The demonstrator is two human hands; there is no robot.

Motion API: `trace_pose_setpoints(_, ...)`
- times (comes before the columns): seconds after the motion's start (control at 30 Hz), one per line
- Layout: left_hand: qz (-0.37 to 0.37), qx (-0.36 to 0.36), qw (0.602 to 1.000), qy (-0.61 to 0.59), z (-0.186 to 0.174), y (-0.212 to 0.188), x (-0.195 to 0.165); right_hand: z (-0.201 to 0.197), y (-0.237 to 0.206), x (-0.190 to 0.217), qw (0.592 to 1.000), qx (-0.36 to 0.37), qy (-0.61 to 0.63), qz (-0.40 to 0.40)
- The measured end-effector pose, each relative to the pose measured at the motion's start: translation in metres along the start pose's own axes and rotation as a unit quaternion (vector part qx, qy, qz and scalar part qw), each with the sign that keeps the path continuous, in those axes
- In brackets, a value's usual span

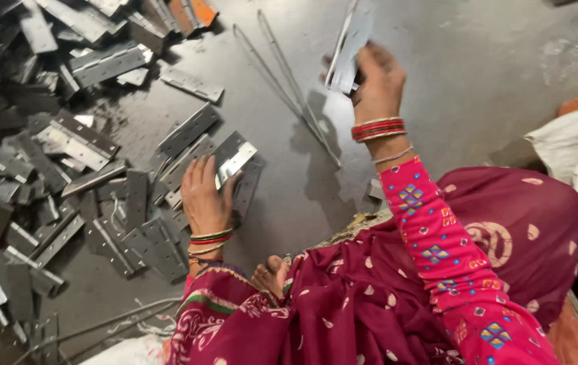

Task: The person sorts through a pile of metal hinges on a floor, picking up and inspecting individual pieces, stacking them into small bundles, and moving them between different piles.

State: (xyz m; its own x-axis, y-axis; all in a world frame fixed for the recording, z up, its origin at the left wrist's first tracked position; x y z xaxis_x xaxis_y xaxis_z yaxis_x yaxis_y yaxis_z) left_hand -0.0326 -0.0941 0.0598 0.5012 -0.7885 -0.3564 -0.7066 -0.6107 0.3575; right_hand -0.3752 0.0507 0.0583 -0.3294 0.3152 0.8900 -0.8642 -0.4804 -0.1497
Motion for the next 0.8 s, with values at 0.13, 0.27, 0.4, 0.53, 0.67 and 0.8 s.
trace_pose_setpoints(0.13, -0.006, 0.022, 0.999, 0.035, 0.029, 0.014, 0.005, -0.045, -0.001, 0.057, 0.989, -0.102, 0.043, -0.093)
trace_pose_setpoints(0.27, -0.106, 0.059, 0.992, 0.012, 0.032, 0.021, 0.018, 0.008, -0.021, 0.001, 0.995, -0.045, -0.089, 0.026)
trace_pose_setpoints(0.4, -0.088, -0.089, 0.985, -0.116, -0.016, 0.001, -0.002, 0.062, -0.053, -0.022, 0.975, 0.072, -0.208, -0.021)
trace_pose_setpoints(0.53, -0.004, -0.162, 0.980, -0.116, -0.040, -0.019, -0.023, 0.083, -0.073, -0.019, 0.943, 0.124, -0.295, -0.093)
trace_pose_setpoints(0.67, -0.208, -0.120, 0.914, -0.328, -0.009, -0.022, 0.019, 0.108, -0.094, -0.052, 0.923, 0.222, -0.314, -0.016)
trace_pose_setpoints(0.8, -0.232, -0.078, 0.802, -0.545, 0.016, -0.019, 0.007, 0.130, -0.133, -0.091, 0.885, 0.321, -0.335, 0.033)
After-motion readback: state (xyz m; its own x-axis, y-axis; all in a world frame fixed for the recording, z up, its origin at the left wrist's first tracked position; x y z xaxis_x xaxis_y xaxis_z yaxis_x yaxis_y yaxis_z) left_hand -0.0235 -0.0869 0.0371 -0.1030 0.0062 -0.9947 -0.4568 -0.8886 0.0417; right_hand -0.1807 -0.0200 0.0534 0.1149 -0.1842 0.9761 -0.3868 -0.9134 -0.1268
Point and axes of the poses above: each hand's wrist, its own y-axis towards the middle knuckle, its own z-axis out of the palm, x = y × z, the point moved 10 cm from there along y, towards the middle knuckle, and after that the axes turned 3 degrees about z, right-handed, at the moved point
